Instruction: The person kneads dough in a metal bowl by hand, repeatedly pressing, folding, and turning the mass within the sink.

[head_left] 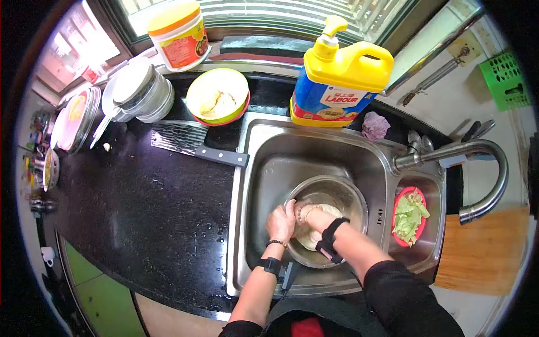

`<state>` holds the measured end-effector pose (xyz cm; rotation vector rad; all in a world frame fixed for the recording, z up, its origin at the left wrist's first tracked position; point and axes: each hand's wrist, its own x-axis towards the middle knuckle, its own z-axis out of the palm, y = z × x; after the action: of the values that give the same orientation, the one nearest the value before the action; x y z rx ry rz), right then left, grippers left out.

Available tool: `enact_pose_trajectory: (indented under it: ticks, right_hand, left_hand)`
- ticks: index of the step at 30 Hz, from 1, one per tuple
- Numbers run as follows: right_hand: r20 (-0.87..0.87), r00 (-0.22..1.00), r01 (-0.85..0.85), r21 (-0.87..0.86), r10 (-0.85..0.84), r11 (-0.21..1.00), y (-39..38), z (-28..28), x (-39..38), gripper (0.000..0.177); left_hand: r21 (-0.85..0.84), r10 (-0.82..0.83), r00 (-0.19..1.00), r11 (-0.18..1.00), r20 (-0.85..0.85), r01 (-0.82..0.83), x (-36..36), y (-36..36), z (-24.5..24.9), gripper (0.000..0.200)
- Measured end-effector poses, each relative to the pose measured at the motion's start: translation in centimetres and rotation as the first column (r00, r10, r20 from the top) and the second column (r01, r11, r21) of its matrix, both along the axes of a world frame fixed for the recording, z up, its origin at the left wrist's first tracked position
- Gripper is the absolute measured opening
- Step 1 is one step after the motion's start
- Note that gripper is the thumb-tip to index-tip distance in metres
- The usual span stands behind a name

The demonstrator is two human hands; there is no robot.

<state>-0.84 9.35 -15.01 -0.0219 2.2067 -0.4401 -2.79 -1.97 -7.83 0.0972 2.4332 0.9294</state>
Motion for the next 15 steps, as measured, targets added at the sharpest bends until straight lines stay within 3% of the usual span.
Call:
enact_pose_trajectory:
  ticks: [5, 8, 10, 12, 15]
  right_hand:
    - [-0.028, 0.993, -0.107, 0.126, 0.111, 0.986, 0.0, 6.1, 1.4, 0.043]
    - [-0.314, 0.937, -0.167, -0.016, 0.154, 0.986, 2.5, 8.7, 3.8, 0.035]
    - [-0.525, 0.827, 0.119, -0.185, -0.2, 0.975, 5.1, 10.7, 5.1, 0.03]
    - [-0.602, 0.68, 0.377, -0.204, -0.419, 0.904, 7.6, 10.2, 6.2, 0.031]
    - [-0.712, 0.605, 0.344, -0.17, -0.356, 0.923, 8.8, 12.4, 6.8, 0.028]
  left_hand:
    - [0.032, 0.005, 0.997, 0.999, -0.082, -0.002, 0.2, 0.0, -0.6, 0.053]
    - [-0.014, -0.01, 1.0, 1.0, -0.026, 0.009, 0.0, 0.1, -0.5, 0.053]
    - [-0.016, -0.014, 0.999, 1.0, -0.029, 0.013, 0.2, 0.0, -0.4, 0.054]
    - [-0.002, -0.014, 0.999, 1.0, -0.04, 0.014, 0.0, 0.0, -0.3, 0.054]
    - [-0.033, -0.023, 0.998, 0.999, -0.054, 0.021, -0.1, 0.0, -0.1, 0.053]
